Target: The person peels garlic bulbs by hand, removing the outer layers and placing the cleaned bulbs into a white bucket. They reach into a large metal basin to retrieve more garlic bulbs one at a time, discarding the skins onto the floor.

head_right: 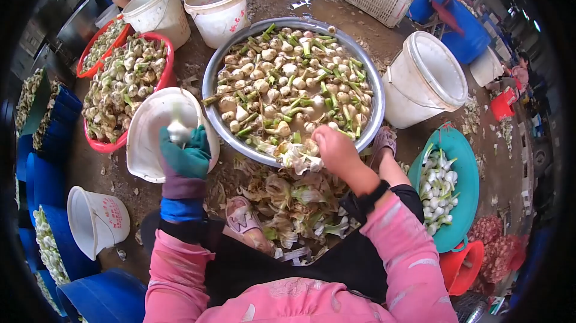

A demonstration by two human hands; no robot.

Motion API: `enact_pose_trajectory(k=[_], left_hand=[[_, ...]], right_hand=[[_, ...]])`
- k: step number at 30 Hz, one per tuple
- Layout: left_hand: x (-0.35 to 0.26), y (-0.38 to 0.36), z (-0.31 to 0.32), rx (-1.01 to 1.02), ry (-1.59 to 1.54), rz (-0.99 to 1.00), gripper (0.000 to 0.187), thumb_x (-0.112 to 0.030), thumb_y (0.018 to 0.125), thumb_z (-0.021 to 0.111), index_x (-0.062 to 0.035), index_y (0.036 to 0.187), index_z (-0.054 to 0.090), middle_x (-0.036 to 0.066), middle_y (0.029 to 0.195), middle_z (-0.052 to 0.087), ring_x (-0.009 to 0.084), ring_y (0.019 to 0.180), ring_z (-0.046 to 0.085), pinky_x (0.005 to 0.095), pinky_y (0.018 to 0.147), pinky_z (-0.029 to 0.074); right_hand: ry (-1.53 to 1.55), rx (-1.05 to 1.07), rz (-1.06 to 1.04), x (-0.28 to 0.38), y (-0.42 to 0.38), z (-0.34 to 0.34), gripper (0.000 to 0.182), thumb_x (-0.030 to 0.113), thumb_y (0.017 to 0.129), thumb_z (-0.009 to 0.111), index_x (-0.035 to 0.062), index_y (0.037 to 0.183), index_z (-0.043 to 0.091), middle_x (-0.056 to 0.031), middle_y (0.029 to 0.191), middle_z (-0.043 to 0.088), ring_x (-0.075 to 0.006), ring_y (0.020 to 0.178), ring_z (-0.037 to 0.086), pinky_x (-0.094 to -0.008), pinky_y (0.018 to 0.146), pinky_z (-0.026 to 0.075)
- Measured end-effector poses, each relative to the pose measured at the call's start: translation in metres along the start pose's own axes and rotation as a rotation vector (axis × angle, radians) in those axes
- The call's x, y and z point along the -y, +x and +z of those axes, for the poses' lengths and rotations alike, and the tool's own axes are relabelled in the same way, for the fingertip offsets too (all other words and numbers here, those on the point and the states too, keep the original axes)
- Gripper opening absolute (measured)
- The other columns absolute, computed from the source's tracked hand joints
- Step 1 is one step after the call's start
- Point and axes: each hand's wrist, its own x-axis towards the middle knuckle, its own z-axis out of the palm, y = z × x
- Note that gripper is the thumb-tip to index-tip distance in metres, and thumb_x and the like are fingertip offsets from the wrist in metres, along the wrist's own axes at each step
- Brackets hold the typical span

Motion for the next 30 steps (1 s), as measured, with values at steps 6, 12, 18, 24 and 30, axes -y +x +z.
enact_pose_trajectory(k=[6,12,18,24,30], left_hand=[[0.058,-0.040,-0.007,0.096,0.316,-0.664,0.047,-0.041,0.085,0.043,-0.0043,0.114,0.040,0.011,0.104,0.052,0.0220,0.094,0.054,0.0326,0.080,0.045],[0.087,-0.047,-0.019,0.193,0.431,-0.740,0.040,-0.037,0.086,0.045,-0.0059,0.112,0.043,0.005,0.094,0.054,0.0156,0.084,0.054,0.0267,0.072,0.044],[0.078,-0.033,-0.008,0.187,0.469,-0.650,0.047,-0.038,0.087,0.043,-0.0042,0.119,0.037,0.007,0.101,0.051,0.0165,0.092,0.052,0.0283,0.079,0.042],[0.090,-0.034,-0.015,0.473,0.837,-0.258,0.044,-0.020,0.083,0.050,-0.0004,0.120,0.036,0.011,0.112,0.046,0.0207,0.101,0.048,0.0311,0.087,0.039],[0.092,-0.054,-0.016,0.970,0.956,-0.044,0.053,-0.004,0.072,0.061,-0.0013,0.120,0.038,0.023,0.107,0.043,0.0362,0.100,0.045,0.0355,0.086,0.038]], right_hand=[[-0.215,0.118,-0.194,-0.056,0.074,0.094,0.021,0.014,0.076,0.044,0.0079,0.088,0.061,-0.0152,0.086,0.058,-0.0294,0.085,0.054,-0.0390,0.075,0.043],[-0.648,0.354,-0.068,-0.059,0.101,0.162,0.019,0.015,0.074,0.048,0.0080,0.086,0.061,-0.0128,0.096,0.052,-0.0314,0.094,0.050,-0.0417,0.076,0.045],[-0.724,0.701,0.072,-0.070,0.134,0.125,0.023,0.022,0.070,0.052,0.0038,0.079,0.064,-0.0169,0.082,0.061,-0.0318,0.081,0.058,-0.0366,0.070,0.046],[0.865,0.344,0.352,-0.009,0.074,0.051,0.024,0.024,0.085,0.049,0.0009,0.081,0.055,-0.0010,0.059,0.052,-0.0090,0.049,0.050,-0.0214,0.038,0.038],[0.247,-0.026,-0.117,0.034,0.016,0.036,0.024,0.019,0.083,0.045,-0.0017,0.074,0.054,-0.0169,0.063,0.054,-0.0292,0.056,0.053,-0.0347,0.055,0.041]])
